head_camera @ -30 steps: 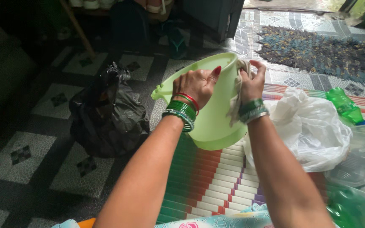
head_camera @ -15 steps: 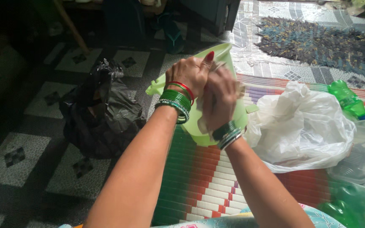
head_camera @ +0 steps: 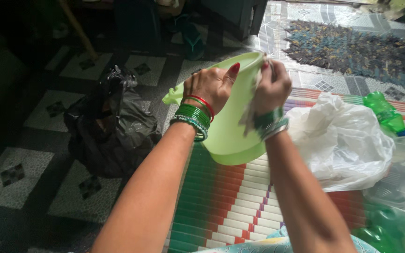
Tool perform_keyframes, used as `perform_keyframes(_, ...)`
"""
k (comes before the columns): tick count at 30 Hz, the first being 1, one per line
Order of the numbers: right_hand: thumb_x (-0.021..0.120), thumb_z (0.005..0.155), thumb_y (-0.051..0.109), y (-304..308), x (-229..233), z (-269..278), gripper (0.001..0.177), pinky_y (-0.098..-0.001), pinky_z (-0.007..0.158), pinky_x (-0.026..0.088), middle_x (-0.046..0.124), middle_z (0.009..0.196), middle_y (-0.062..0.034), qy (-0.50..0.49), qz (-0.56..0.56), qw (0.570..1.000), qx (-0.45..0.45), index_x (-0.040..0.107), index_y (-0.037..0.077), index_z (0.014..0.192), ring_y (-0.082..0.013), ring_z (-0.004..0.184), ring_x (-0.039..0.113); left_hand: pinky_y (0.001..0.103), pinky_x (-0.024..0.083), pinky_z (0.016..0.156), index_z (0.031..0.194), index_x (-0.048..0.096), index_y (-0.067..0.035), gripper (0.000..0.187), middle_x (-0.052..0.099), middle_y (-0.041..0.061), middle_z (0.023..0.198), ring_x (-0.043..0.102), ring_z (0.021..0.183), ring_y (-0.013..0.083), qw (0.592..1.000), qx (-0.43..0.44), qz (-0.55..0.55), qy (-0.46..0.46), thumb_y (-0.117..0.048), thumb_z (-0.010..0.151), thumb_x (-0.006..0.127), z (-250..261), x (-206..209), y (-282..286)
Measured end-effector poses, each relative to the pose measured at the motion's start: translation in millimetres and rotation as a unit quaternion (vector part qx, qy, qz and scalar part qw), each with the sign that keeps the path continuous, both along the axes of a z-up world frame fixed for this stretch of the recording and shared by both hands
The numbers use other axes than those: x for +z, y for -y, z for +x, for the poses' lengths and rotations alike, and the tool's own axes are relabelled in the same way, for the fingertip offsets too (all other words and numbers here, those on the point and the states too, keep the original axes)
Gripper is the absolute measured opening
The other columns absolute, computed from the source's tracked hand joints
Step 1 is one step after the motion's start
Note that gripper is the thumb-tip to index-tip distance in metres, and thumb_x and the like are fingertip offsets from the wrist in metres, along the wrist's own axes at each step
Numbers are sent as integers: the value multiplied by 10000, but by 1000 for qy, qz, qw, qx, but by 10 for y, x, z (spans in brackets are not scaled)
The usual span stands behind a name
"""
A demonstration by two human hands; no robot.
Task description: The person removes a trash bag from a green bucket and wipes the interior and exterior of the bucket with a cloth.
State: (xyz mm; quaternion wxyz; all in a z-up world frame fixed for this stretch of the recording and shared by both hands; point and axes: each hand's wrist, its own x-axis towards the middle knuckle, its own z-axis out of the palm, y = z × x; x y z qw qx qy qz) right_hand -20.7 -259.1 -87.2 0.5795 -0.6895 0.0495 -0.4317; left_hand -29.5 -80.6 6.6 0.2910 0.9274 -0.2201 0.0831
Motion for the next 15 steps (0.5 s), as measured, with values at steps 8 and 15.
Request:
perform_keyframes(8,543,1007,75,-828,194,-829,294,-484,1110,445,581,1366,-237,88,-312,938,-125,563,47,1299,-451,1302,556,539,555,738,869,789,-174,701,741,195,834,725,833,405,999,17,37,35,-655,995,296,180,-61,280)
perform_keyframes(15,483,1096,163,-306,91,-412,250,-384,1008,537,672,1248,-161,-12,-66,997,-46,555,74,1319,-307,1174,687,497,566,688,804,788,-217,626,727,147,750,729,758,363,999,-17,15,49,-648,978,370,83,-58,220)
